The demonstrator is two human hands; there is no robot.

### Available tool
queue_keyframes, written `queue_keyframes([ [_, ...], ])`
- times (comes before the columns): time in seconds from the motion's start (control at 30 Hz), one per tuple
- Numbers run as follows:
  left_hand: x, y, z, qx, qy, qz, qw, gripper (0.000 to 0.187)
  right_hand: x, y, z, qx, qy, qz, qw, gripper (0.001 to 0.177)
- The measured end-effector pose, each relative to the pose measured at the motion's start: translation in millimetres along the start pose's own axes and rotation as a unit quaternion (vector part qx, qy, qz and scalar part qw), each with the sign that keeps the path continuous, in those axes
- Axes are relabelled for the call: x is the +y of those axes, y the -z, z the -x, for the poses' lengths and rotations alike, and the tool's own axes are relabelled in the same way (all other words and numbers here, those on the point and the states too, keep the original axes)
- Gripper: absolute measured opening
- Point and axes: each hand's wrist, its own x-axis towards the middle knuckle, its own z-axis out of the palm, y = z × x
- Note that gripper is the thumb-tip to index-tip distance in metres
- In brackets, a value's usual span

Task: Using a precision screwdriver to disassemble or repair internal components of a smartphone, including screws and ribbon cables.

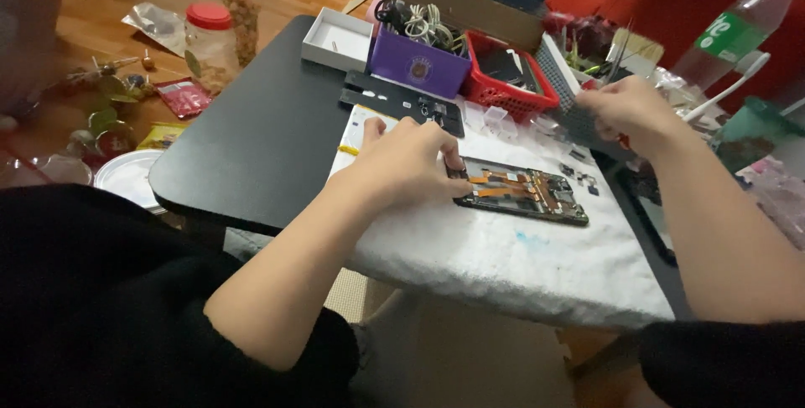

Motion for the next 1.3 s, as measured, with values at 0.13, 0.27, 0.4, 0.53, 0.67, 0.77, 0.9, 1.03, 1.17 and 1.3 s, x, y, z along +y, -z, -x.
queue_keyframes([
  [0.13,-4,-3,0,0.007,-0.010,0.012,1.000,0.026,20,6,-8,0.000,0.028,-0.203,0.979,0.013],
  [0.27,-4,-5,-2,0.008,-0.008,0.007,1.000,0.027,45,-7,-44,0.193,0.167,-0.339,0.906,0.029],
  [0.4,-3,-5,-4,0.005,-0.007,0.004,1.000,0.028,40,-29,-26,0.254,0.125,-0.459,0.842,0.048],
  [0.53,-4,-6,-3,0.001,-0.008,0.010,1.000,0.029,60,-58,-35,0.280,0.135,-0.431,0.847,0.040],
  [0.67,-1,-6,-5,0.002,0.004,0.012,1.000,0.026,65,-63,-38,0.289,0.166,-0.381,0.862,0.039],
  [0.77,-2,-7,-5,0.000,0.010,0.010,1.000,0.027,65,-65,-35,0.281,0.172,-0.361,0.873,0.042],
  [0.9,1,-5,-1,0.003,0.015,0.011,1.000,0.026,60,-65,-22,0.256,0.205,-0.308,0.893,0.043],
  [1.03,0,-4,-3,-0.002,0.008,0.007,1.000,0.029,60,-65,-23,0.250,0.205,-0.314,0.893,0.043],
  [1.17,0,-5,-4,0.000,0.011,0.004,1.000,0.027,64,-67,-27,0.239,0.220,-0.321,0.889,0.043],
  [1.3,0,-5,-3,0.003,0.008,0.008,1.000,0.026,64,-67,-30,0.245,0.216,-0.321,0.889,0.042],
])
